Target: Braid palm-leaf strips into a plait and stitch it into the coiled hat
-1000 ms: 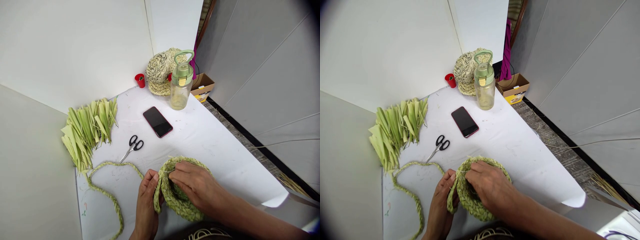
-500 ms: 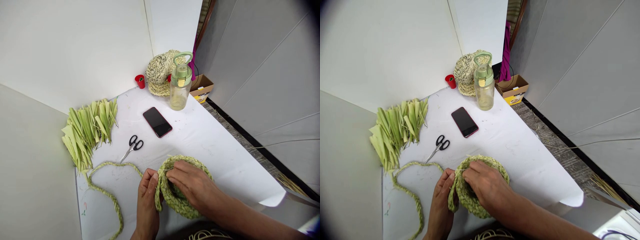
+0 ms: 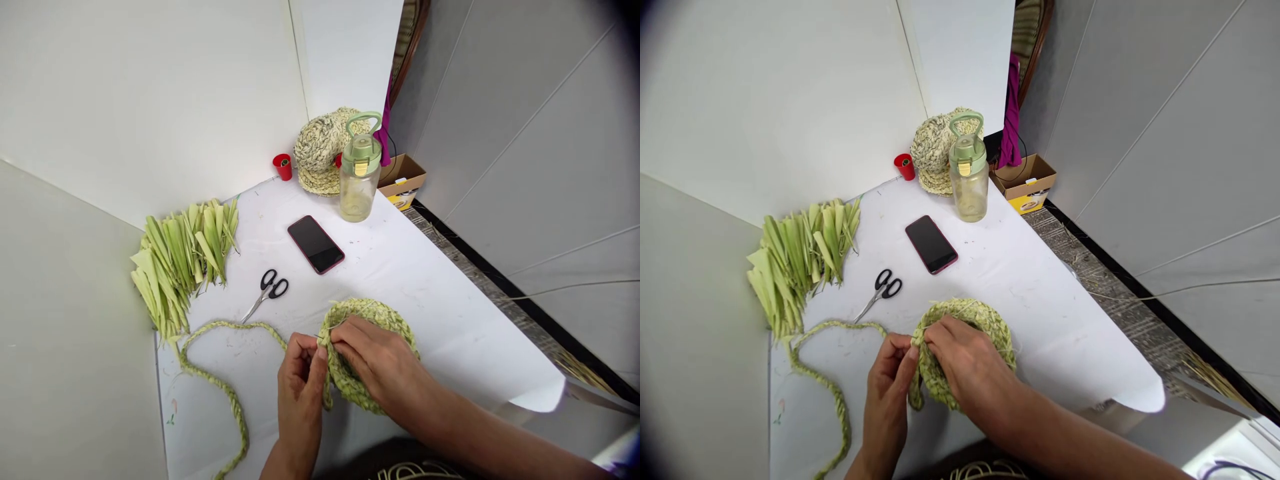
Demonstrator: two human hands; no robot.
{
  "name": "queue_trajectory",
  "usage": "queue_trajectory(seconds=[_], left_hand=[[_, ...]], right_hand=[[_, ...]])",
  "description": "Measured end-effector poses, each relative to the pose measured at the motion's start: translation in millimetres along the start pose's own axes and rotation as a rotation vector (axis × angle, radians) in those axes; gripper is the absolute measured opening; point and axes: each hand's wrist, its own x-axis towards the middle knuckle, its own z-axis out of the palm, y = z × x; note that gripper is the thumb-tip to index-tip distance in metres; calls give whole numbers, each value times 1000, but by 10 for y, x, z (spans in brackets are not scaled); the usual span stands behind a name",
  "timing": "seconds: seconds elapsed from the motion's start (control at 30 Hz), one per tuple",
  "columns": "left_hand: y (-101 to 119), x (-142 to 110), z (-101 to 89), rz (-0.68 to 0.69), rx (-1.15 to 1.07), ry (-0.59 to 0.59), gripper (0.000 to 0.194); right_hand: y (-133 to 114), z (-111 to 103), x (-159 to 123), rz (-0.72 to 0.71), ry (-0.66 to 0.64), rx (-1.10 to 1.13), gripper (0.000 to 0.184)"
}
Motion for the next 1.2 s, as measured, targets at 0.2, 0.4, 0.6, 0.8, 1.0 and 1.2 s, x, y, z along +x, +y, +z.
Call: queue_trajectory(seconds=[0.2,0.4,0.6,0.8,1.0,1.2], left_hand=[[-33,29,-51,155,285,-42,21],[-43,55,-74,218,319,-44,18],[8,132,-114,309,357,-91,13],[-2,198,-96,349,399,-112,14],[-23,233,-111,320,428,-112,17],[17,256,-119,327,428,-137,16]], right_hand=[[-23,-4,4,23,55,26,14],[6,5,77,-73,18,-23,18],[-40,-282,300,-165,24,-269,20],[-151,-393,611,-216,-47,-58,17],[-272,-576,749,90,-290,717,16],[-339,-1315,719,-16,-153,913,10]])
